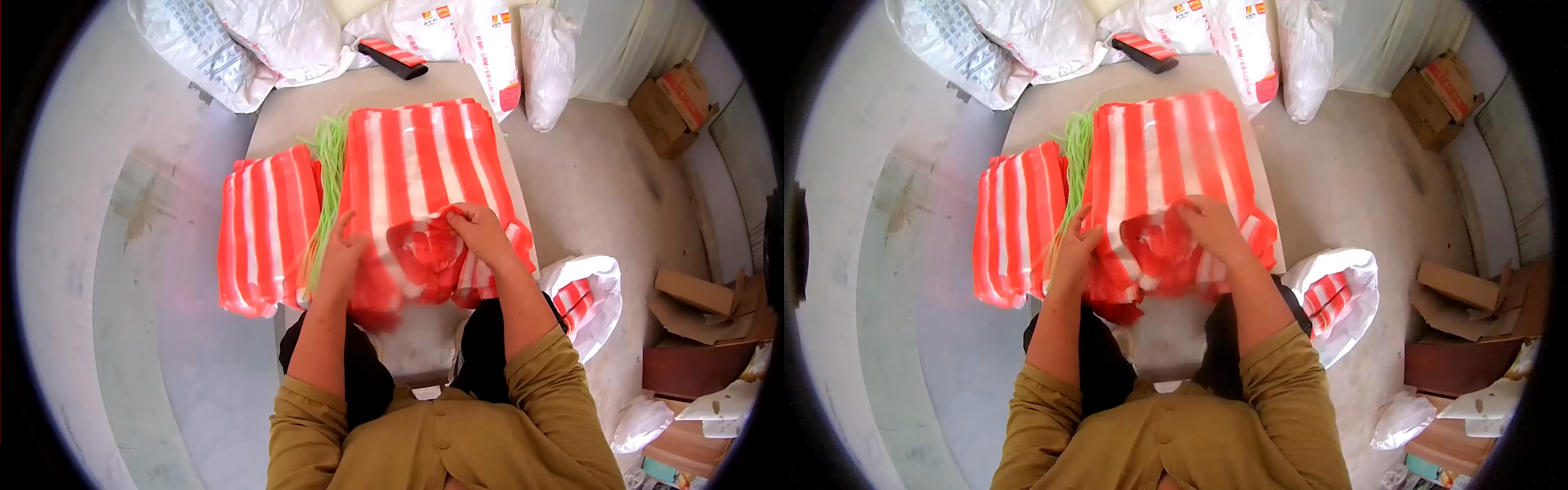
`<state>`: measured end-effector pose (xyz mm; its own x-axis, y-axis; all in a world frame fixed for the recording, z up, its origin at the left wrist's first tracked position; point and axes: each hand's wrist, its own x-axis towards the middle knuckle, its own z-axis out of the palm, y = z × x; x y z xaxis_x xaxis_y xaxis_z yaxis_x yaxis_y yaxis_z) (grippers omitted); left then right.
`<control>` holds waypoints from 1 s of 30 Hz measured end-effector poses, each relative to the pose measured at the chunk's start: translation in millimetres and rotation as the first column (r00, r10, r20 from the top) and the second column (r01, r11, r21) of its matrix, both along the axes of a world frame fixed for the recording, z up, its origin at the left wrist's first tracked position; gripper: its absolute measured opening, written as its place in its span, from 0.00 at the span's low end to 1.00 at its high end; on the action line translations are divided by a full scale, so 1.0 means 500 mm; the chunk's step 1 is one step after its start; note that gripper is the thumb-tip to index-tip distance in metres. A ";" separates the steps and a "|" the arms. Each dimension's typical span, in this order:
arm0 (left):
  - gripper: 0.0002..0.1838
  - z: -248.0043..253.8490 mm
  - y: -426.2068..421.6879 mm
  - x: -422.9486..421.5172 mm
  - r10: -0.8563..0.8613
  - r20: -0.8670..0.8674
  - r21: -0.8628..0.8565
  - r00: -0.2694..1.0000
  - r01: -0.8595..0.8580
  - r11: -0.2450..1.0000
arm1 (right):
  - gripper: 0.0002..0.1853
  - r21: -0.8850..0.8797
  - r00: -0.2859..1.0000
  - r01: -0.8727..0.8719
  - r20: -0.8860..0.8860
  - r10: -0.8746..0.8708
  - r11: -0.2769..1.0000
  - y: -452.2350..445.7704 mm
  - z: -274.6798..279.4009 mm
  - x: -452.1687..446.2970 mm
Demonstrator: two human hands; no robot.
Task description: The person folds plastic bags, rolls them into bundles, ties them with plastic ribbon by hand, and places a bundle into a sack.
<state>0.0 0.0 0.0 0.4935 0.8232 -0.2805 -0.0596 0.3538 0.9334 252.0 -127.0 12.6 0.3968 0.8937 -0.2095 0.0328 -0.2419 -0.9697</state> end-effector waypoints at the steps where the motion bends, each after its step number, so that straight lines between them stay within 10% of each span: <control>1: 0.41 0.010 -0.006 -0.008 -0.039 -0.054 0.035 0.998 0.041 0.999 | 0.15 -0.017 0.998 -0.050 0.030 0.051 0.999 -0.005 0.019 -0.005; 5: 0.43 -0.035 -0.014 -0.040 -0.119 -0.221 0.136 0.968 0.152 0.979 | 0.15 -0.064 0.724 -0.467 0.545 0.423 0.882 -0.035 0.042 0.003; 20: 0.37 -0.001 -0.045 0.001 -0.049 -0.178 0.289 0.983 0.100 0.952 | 0.42 0.262 0.657 -0.573 0.713 0.244 0.777 -0.013 0.042 -0.164; 26: 0.29 0.031 -0.053 0.053 -0.054 -0.100 0.166 0.993 0.071 0.984 | 0.34 0.276 0.592 -0.457 0.804 0.058 0.846 -0.001 0.044 -0.172; 30: 0.31 0.056 -0.062 0.081 -0.095 0.093 -0.012 0.991 0.096 0.995 | 0.28 0.260 0.775 -0.275 0.629 0.053 0.926 0.017 0.021 -0.141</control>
<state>40.7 -30.9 27.8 0.5941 0.7666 -0.2436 -0.1099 0.3774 0.9195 181.4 -118.4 23.2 0.1811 0.9268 0.3291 0.6434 0.1414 -0.7524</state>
